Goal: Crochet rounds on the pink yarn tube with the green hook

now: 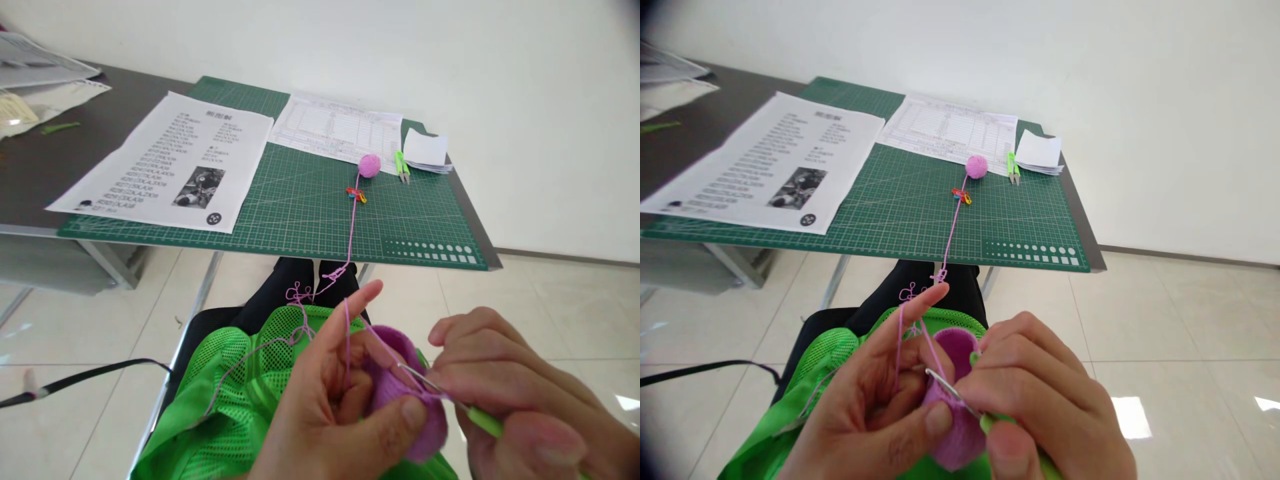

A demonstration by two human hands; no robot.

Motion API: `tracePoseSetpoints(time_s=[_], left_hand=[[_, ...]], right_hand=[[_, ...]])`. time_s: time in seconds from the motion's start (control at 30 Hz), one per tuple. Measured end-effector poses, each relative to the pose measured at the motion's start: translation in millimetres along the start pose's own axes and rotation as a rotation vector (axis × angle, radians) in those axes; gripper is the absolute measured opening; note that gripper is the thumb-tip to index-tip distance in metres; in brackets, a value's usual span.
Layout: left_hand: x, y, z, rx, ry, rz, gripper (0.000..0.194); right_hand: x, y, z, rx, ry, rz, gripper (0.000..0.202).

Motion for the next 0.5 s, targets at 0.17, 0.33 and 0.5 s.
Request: tracePoseSetpoints(time_s=[0.17, 0.33, 0.5], left_hand=[[-3.3, -4.1, 4.1, 0.291, 0.023, 0.11, 0.034], [-3.2, -2.9, 0.5, 0.28, -0.075, 0.075, 0.023], [0.6, -7.5, 0.1, 0.09, -0.049, 0.023, 0.023]], right_hand=[[8.2, -0.1, 6.6, 0.049, -0.101, -0.022, 0.019], [12.8, -2.5, 5.6, 0.155, -0.09, 0.034, 0.013], [8.0, -5.8, 2.9, 0.263, -0.079, 0.002, 0.006]])
Point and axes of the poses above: each hand's wrist, its own x-axis away from the middle knuckle, its own y-axis out of the palm, z = x × y, the point moved 7 cm from there along -x, towards the middle knuckle, and after that the axes turned 5 degrees about x, right-handed, at the moved point
